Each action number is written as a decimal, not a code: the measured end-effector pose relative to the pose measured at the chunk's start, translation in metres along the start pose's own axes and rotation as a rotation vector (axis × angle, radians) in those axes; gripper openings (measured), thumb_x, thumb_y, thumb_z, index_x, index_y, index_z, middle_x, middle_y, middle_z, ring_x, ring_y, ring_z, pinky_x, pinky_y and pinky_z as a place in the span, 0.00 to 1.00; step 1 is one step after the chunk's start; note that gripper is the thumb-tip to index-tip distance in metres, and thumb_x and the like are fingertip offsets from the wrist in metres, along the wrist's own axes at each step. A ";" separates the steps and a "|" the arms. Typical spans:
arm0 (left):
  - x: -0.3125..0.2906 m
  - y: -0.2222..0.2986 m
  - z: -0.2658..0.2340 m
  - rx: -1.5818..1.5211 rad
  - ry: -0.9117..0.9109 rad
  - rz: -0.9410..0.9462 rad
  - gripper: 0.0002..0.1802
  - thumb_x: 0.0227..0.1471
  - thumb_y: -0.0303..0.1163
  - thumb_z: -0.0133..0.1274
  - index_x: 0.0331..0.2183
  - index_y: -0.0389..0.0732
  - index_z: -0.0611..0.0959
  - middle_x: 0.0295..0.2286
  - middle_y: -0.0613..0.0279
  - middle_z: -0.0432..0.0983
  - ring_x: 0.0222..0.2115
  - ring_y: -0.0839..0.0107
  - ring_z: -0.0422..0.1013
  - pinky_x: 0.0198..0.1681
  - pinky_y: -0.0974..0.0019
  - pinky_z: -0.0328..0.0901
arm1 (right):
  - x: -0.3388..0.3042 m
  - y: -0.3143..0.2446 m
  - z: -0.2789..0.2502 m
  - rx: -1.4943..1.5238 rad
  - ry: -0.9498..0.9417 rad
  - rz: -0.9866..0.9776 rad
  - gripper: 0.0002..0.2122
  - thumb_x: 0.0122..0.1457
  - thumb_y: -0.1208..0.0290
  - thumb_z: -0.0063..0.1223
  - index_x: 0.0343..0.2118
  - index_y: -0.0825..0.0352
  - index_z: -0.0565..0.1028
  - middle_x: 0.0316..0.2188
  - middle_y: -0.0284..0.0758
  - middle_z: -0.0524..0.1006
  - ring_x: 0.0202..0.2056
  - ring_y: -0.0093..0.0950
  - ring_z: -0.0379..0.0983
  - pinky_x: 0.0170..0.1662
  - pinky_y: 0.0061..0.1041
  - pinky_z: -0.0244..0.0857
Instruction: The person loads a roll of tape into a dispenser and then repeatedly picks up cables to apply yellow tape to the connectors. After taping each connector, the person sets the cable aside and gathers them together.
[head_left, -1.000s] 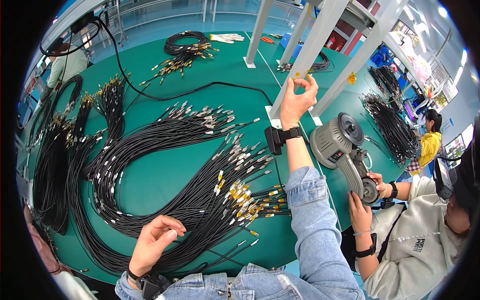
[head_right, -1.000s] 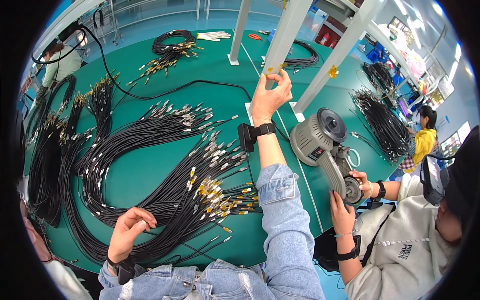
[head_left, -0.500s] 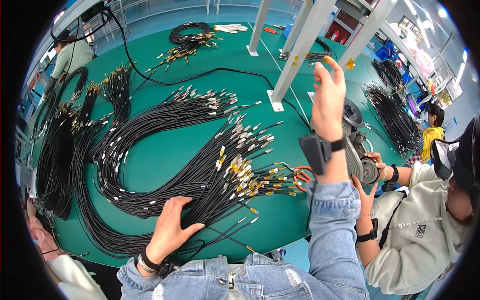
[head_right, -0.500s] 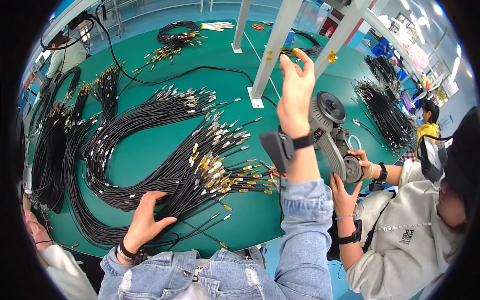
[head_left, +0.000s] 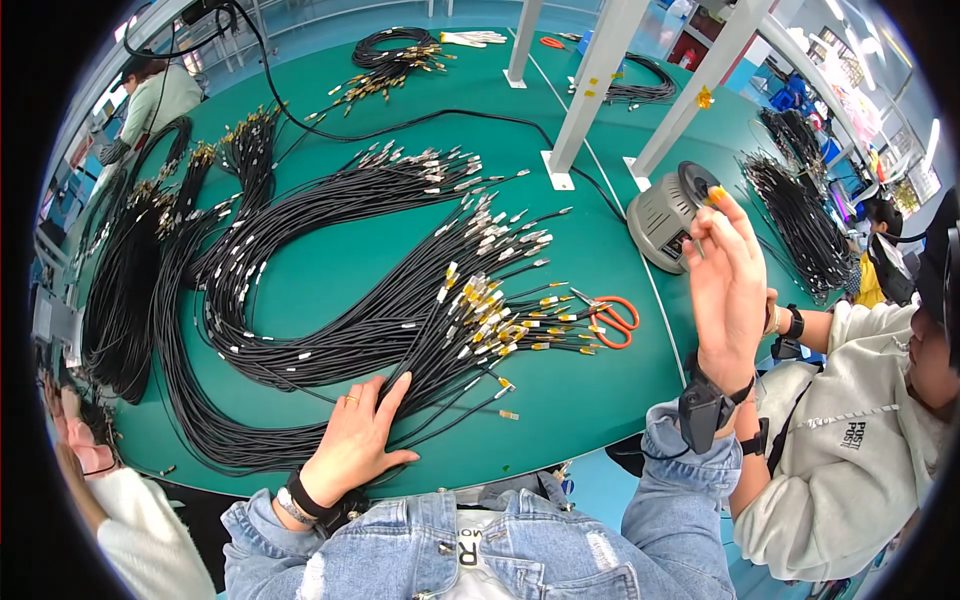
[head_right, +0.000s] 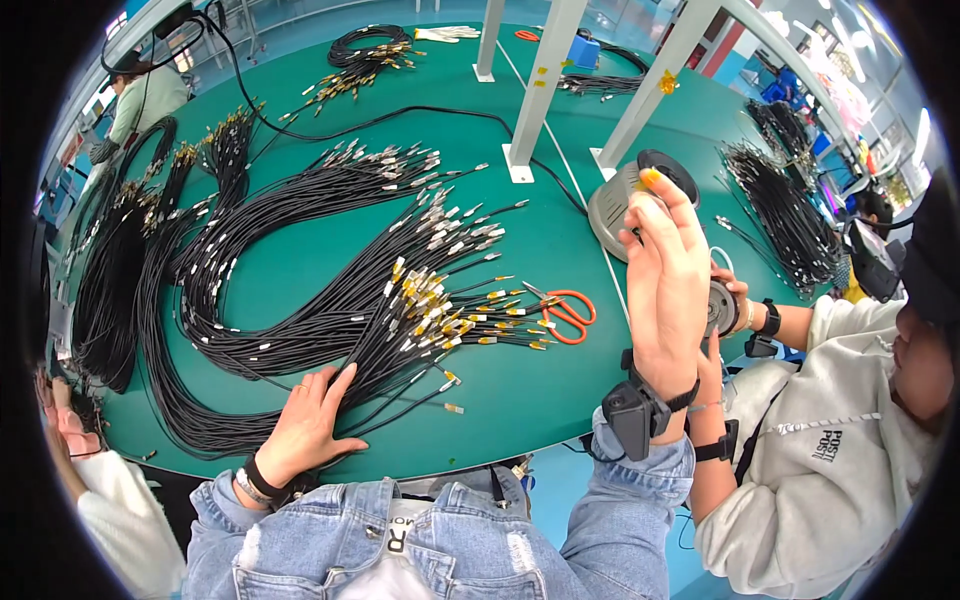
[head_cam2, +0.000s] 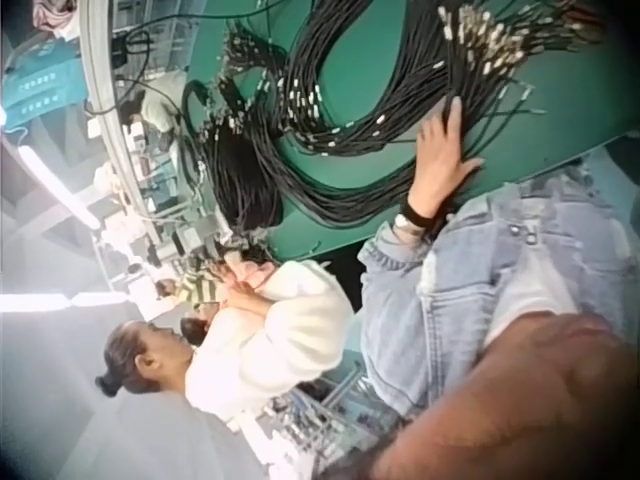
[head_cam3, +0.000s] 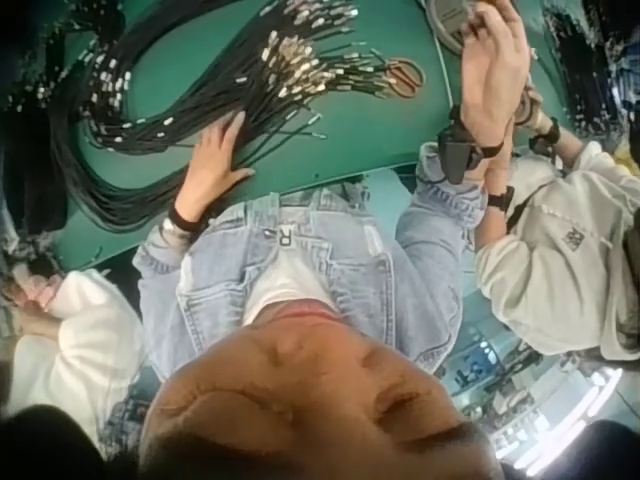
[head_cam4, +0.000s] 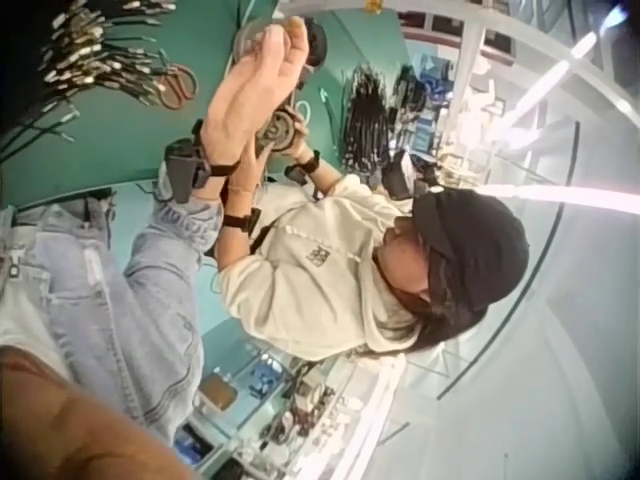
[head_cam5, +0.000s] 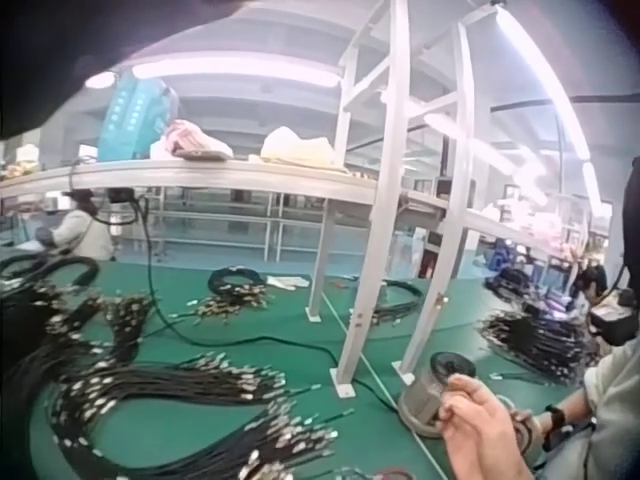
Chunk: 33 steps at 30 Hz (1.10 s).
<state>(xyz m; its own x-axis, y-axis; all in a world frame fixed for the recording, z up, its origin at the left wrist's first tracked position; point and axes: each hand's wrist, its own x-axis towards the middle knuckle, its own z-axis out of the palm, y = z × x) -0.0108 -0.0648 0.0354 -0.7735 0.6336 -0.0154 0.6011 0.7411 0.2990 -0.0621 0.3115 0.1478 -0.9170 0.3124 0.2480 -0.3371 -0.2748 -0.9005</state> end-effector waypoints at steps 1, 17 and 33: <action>0.001 -0.002 -0.002 0.003 -0.001 -0.006 0.58 0.29 0.42 0.69 0.59 0.38 0.57 0.46 0.45 0.63 0.44 0.53 0.64 0.44 0.57 0.63 | -0.005 0.000 -0.003 0.023 0.002 0.006 0.16 0.59 0.74 0.49 0.50 0.70 0.66 0.35 0.30 0.70 0.37 0.19 0.65 0.43 0.20 0.58; 0.006 -0.015 0.008 -0.008 0.028 -0.066 0.43 0.35 0.18 0.53 0.56 0.32 0.58 0.33 0.44 0.71 0.31 0.49 0.70 0.37 0.54 0.66 | -0.054 0.028 -0.018 0.050 0.055 0.082 0.15 0.58 0.73 0.50 0.48 0.70 0.67 0.35 0.32 0.70 0.39 0.21 0.65 0.45 0.22 0.58; 0.057 -0.071 -0.026 -0.127 0.365 -0.389 0.35 0.42 0.21 0.53 0.54 0.35 0.63 0.45 0.40 0.68 0.44 0.45 0.67 0.46 0.55 0.64 | -0.086 0.062 -0.017 0.142 0.080 0.227 0.17 0.57 0.74 0.50 0.49 0.72 0.66 0.24 0.28 0.65 0.30 0.19 0.61 0.39 0.21 0.55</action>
<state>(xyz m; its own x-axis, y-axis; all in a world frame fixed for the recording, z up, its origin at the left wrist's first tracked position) -0.1025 -0.0873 0.0386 -0.9671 0.1829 0.1770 0.2449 0.8584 0.4507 -0.0004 0.2826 0.0645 -0.9547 0.2972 0.0115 -0.1564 -0.4689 -0.8693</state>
